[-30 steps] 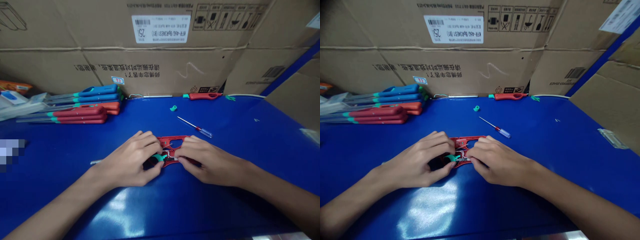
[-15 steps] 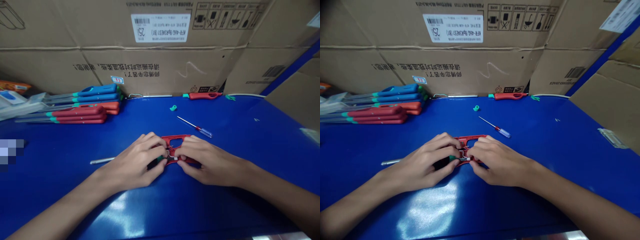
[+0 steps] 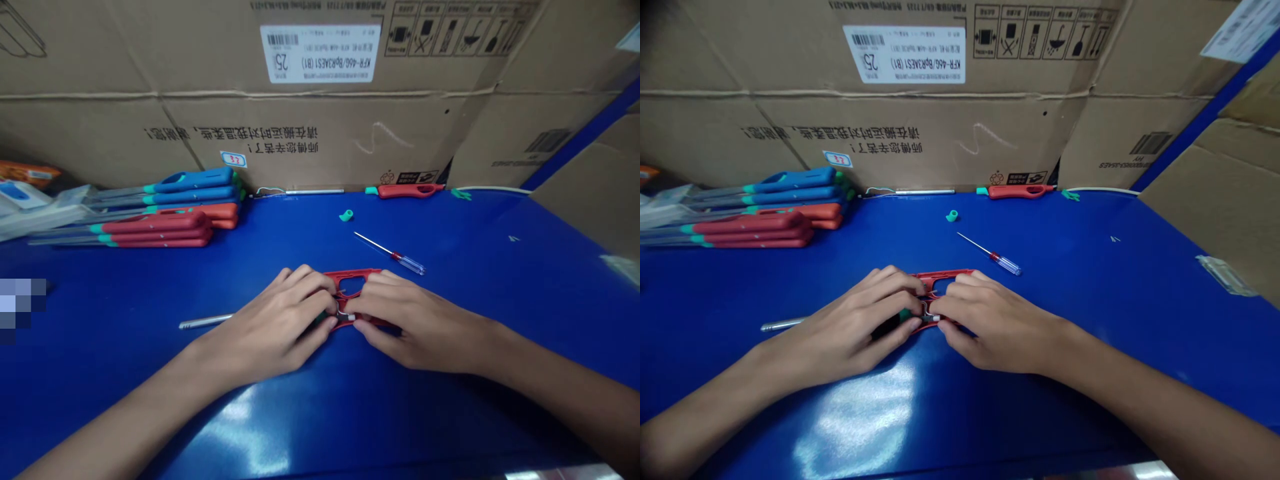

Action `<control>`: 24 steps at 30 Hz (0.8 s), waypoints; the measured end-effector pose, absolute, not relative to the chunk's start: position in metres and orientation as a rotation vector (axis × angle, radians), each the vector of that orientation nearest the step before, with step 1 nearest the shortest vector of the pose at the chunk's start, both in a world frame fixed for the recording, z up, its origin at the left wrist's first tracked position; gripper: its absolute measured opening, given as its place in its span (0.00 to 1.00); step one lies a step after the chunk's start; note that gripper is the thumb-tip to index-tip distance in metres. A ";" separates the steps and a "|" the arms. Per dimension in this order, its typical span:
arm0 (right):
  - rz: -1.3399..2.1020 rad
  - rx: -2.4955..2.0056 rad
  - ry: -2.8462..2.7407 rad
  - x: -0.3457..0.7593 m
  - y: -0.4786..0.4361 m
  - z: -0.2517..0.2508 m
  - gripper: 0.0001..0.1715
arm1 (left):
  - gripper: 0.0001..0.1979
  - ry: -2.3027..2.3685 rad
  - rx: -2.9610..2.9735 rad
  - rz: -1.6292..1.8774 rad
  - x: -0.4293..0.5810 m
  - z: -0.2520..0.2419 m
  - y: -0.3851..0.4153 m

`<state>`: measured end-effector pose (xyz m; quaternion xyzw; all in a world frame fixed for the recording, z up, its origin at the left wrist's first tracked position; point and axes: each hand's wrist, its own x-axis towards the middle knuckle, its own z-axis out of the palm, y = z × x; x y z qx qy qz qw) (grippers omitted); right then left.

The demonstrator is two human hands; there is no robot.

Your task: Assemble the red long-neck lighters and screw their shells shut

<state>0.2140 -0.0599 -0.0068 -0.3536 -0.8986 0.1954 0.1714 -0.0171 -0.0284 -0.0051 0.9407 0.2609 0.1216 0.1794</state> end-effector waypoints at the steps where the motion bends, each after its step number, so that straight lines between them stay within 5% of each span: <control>1: 0.555 -1.005 -2.552 0.214 -0.060 -0.006 0.11 | 0.09 0.733 2.670 0.335 -0.017 -0.005 -0.028; 24: 0.504 -1.027 -2.574 0.214 -0.059 -0.007 0.10 | 0.11 0.698 2.828 0.344 -0.016 -0.003 -0.028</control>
